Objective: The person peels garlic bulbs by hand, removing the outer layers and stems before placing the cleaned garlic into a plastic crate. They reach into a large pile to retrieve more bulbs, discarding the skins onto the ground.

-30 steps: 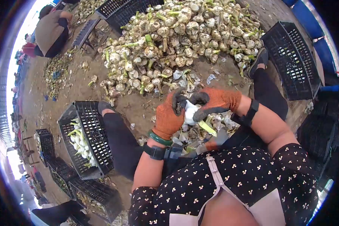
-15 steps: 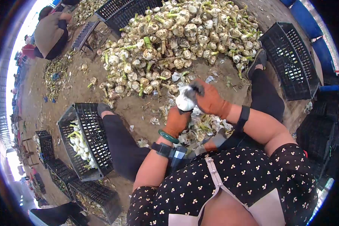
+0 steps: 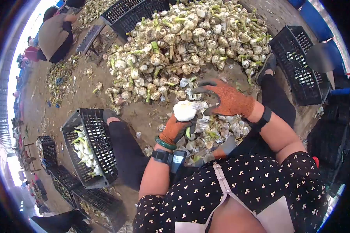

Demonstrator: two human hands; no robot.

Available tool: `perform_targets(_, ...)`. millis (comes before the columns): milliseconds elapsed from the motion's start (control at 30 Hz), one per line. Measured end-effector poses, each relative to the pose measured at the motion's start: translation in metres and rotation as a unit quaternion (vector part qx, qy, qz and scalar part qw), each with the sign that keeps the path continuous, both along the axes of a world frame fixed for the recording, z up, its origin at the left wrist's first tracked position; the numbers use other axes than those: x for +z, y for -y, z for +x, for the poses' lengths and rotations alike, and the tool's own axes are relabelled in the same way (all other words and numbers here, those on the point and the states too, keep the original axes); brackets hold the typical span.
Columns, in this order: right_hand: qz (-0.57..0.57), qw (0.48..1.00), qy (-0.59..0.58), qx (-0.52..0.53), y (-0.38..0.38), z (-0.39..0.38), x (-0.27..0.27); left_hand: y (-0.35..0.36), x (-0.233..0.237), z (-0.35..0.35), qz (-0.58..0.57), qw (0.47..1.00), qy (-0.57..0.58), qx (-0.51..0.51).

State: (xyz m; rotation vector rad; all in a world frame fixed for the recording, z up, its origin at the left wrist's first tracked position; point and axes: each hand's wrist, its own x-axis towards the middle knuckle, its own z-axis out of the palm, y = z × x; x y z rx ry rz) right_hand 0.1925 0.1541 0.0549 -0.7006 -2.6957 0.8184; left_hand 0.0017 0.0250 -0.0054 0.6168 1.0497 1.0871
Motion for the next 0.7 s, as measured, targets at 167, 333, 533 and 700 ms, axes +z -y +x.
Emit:
perform_targets(167,-0.103,0.993,-0.05,0.04,0.011,-0.01,0.006,-0.01,0.041,0.004,0.033,0.963,-0.214,-0.163)
perform_targets(333,0.323,0.911,-0.169,-0.192,-0.002,-0.007,-0.033,-0.001,0.011,0.015,0.146,0.934,-0.153,-0.289)
perform_targets(533,0.145,0.975,0.148,-0.081,-0.023,0.022,-0.039,0.0,-0.002,0.018,-0.027,0.997,-0.068,0.01)
perform_targets(700,-0.057,0.991,0.12,-0.022,-0.014,0.024,-0.006,-0.024,0.016,0.046,-0.042,0.99,-0.07,0.114)
